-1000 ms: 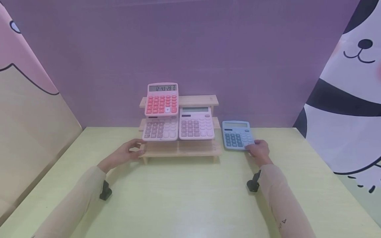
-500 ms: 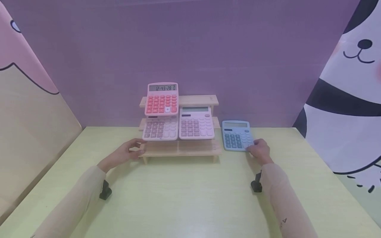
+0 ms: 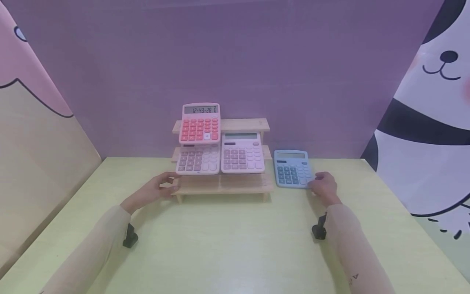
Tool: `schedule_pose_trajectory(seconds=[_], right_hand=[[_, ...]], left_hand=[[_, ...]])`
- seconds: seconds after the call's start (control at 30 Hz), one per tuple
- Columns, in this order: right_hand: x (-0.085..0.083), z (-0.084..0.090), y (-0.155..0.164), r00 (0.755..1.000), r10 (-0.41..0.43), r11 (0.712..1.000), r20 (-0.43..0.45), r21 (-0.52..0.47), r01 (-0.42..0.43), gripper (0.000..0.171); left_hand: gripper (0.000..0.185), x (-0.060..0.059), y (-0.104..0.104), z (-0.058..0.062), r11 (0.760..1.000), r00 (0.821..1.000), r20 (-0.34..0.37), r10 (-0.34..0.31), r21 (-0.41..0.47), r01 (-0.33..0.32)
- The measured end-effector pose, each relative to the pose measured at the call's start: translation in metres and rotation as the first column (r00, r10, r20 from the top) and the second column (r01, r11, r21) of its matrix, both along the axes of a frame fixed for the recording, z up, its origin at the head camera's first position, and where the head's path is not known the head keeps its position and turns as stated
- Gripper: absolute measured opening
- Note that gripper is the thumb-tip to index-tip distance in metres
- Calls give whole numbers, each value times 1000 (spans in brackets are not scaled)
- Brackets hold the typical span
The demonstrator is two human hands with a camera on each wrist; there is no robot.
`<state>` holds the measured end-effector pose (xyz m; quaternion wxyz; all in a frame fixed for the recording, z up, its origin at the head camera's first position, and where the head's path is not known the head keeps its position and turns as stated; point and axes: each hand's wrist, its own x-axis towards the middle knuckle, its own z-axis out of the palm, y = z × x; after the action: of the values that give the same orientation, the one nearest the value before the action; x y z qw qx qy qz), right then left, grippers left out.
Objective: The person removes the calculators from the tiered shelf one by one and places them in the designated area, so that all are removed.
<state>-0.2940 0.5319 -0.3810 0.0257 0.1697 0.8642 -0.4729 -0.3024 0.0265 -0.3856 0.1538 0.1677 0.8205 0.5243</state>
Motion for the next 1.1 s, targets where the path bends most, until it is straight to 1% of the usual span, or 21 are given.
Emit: schedule_pose_trajectory(seconds=[0.2, 0.4, 0.53, 0.67, 0.93, 1.1], right_hand=[[3, 10, -2, 999, 3, 1000, -35, -9, -3, 62], [1, 14, -3, 997, 13, 1000, -70, -9, -14, 61], [-1, 18, -7, 995, 54, 999, -89, -2, -54, 63], [0, 22, -15, 987, 92, 996, -132, 3, -93, 61], [-2, 31, -32, 967, 171, 985, -190, 30, -168, 56], [0, 41, -46, 951, 225, 974, -211, 40, -221, 54]], left_hand=[[50, 0, 0, -1, 1000, 1000, -14, -9, 10, 9], [51, 0, -1, -1, 1000, 1000, -20, -16, 17, 16], [50, -1, 0, -2, 1000, 1000, -17, -11, 12, 11], [50, -1, 0, -2, 1000, 1000, -18, -10, 8, 10], [52, 0, 0, -2, 1000, 1000, -16, -15, 6, 15], [51, 0, -1, -1, 1000, 1000, -18, -18, 7, 18]])
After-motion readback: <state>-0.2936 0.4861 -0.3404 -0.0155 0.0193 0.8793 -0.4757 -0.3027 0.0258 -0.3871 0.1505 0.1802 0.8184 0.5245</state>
